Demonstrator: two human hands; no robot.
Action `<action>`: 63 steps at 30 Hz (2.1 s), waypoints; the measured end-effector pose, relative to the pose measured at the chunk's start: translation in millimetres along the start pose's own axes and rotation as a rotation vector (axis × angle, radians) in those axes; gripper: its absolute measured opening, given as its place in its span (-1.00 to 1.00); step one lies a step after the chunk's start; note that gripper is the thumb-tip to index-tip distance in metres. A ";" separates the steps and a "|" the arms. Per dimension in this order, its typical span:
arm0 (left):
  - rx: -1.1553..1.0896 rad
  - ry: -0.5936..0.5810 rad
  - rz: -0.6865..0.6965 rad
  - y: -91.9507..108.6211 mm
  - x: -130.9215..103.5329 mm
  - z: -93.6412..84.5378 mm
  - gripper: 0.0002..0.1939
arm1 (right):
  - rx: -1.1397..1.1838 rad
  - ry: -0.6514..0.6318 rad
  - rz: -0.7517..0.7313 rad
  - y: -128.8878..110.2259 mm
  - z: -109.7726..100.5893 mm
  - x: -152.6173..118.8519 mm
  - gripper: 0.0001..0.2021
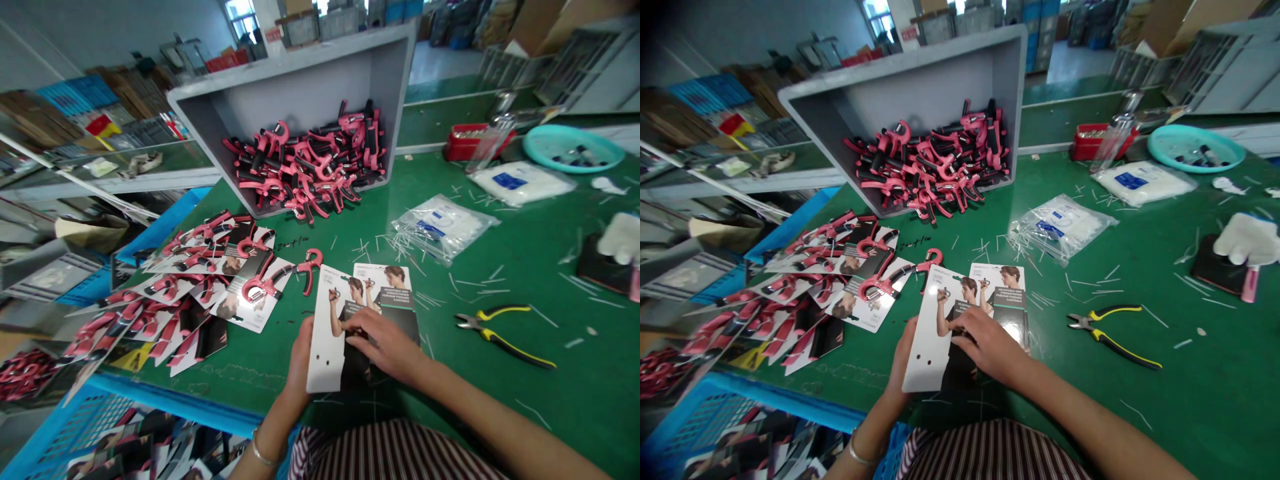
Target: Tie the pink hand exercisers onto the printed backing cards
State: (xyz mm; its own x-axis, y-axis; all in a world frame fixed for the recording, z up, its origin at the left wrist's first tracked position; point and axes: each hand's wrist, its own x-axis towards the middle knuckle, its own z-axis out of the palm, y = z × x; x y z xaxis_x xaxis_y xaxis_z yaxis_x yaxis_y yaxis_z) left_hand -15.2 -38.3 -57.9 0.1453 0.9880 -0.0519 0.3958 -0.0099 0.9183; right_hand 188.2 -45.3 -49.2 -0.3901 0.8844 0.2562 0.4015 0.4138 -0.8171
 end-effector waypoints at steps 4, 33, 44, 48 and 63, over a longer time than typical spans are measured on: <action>-0.246 -0.053 -0.083 7.0 -1.7 -14.9 -0.56 | -0.005 0.057 0.101 3.9 5.0 1.8 -0.85; -0.758 -0.246 -0.468 23.1 22.5 23.2 -0.44 | -0.652 0.329 0.640 151.6 -186.8 64.1 -0.84; -0.529 -0.159 -0.283 38.5 31.5 -19.5 -0.55 | 0.612 0.187 0.516 68.5 -150.7 16.4 -0.73; -0.526 -0.282 -0.279 36.2 20.0 -10.8 -0.63 | 0.796 0.210 0.536 47.4 -115.2 9.7 -0.71; -0.357 -0.165 -0.078 47.6 11.0 3.3 -0.70 | -0.593 0.005 -0.035 -37.1 -94.4 -5.2 -0.84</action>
State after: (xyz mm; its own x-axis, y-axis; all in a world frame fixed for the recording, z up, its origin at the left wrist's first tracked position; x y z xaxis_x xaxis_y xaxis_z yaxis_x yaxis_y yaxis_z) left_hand 8.3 -28.4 -16.0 0.2822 0.9455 -0.1626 0.0759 0.1470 0.9862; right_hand 253.6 -44.8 28.6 -0.4076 0.8687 0.2815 0.7836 0.4910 -0.3806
